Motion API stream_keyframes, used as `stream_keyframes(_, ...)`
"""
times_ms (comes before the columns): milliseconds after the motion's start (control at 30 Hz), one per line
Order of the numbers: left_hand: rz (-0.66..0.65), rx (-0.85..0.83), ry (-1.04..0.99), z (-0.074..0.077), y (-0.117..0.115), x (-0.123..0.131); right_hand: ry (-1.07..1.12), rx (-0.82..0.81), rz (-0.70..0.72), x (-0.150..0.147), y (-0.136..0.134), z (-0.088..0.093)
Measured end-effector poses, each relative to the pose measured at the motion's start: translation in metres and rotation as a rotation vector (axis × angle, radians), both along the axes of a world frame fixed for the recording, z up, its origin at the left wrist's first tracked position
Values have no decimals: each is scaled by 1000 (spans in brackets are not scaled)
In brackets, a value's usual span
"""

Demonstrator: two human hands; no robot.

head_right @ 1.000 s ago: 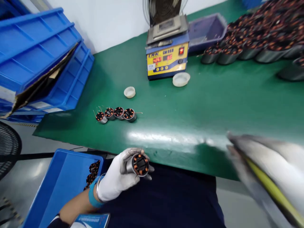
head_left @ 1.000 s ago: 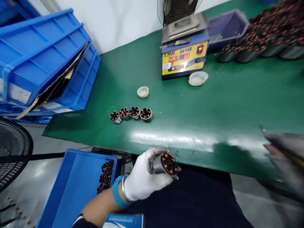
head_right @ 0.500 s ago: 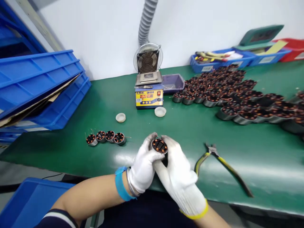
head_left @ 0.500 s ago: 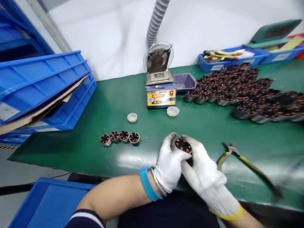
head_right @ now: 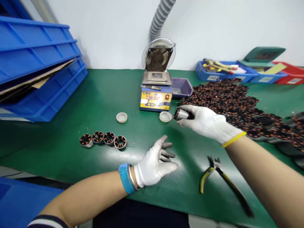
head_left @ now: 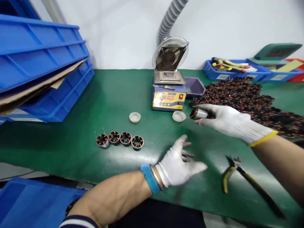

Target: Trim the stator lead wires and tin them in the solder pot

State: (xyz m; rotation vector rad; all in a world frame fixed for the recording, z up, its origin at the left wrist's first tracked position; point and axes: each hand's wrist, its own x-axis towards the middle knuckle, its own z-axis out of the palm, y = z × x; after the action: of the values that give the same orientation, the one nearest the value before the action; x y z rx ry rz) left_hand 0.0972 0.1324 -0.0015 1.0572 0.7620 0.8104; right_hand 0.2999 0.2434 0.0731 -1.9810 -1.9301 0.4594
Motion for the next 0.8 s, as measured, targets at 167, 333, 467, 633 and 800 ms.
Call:
stream_keyframes(167, -26, -18, 55, 0, 2, 3, -237, -183, -53, -14, 24, 6)
stream_keyframes(333, -43, 41, 121, 0, 0, 2, -346, -282, -17, -31, 32, 14)
stream_keyframes(467, -58, 63, 151, -2, -1, 1, -346, -334, 12, -36, 37, 15)
stream_keyframes(633, -88, 104, 202, -2, 0, 0, -378, -354, -65, -39, 37, 29)
stream_keyframes(800, -100, 128, 241, 0, 1, -1, -389, -135, -242, -43, 61, 71)
